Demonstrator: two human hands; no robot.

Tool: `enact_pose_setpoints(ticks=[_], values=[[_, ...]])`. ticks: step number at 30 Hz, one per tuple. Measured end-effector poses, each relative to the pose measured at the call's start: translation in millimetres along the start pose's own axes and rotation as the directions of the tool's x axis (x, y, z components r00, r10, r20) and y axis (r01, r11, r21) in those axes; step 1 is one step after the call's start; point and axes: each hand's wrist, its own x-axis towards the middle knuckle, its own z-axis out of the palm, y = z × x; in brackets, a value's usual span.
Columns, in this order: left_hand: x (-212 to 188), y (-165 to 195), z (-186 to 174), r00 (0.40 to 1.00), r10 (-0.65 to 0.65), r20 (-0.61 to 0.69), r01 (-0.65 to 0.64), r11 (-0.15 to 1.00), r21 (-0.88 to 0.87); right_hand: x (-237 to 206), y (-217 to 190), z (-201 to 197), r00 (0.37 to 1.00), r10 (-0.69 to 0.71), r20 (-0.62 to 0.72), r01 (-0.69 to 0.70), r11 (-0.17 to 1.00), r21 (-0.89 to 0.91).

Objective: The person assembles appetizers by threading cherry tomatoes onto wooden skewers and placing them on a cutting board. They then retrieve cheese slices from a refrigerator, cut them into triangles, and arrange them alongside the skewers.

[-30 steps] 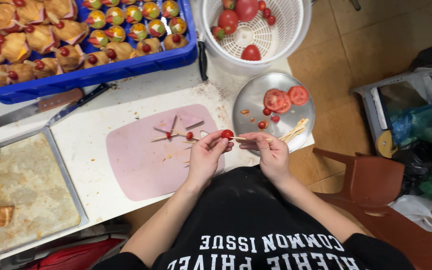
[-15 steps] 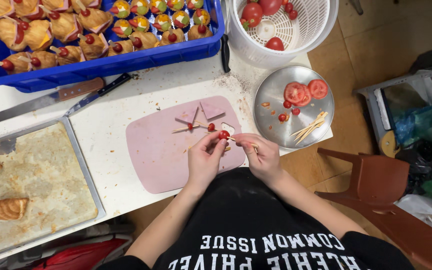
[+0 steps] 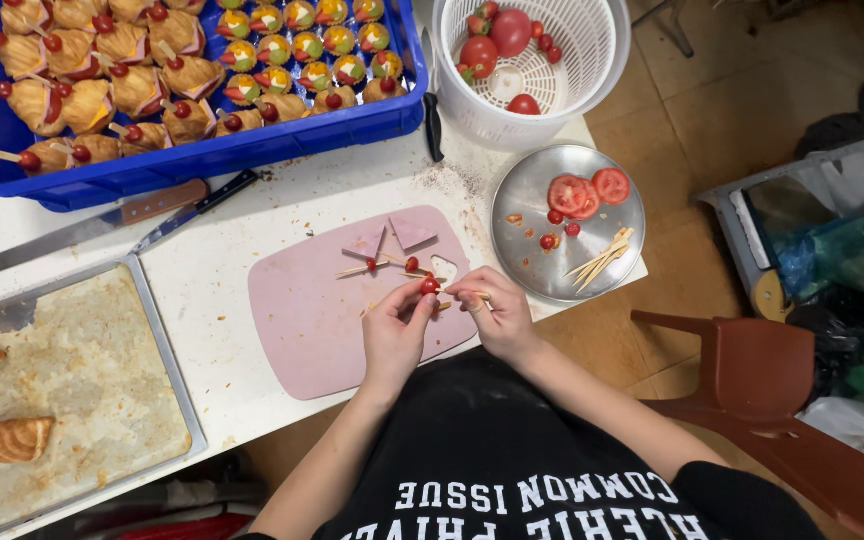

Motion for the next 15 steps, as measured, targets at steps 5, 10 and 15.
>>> enact_pose_setpoints(ticks=[5,10,15], values=[[-10.7,-10.5,18.3,0.998,-0.062,0.029,0.064,0.997,-0.042,-9.4,-1.7,-3.4,0.998,-0.02,0.052,0.022,0.999,-0.039],[-15.3,-9.4,34.5,0.998,-0.048,0.031,0.05,0.997,-0.064,-28.6,-2.7,-23.4,0.988,0.156,-0.018,-0.152,0.978,0.146],[-29.3,-6.2,56.4,0.994,-0.11,0.003,0.109,0.991,0.076,-45.7,10.4,-43.4,0.986,0.155,-0.067,-0.147,0.983,0.113]])
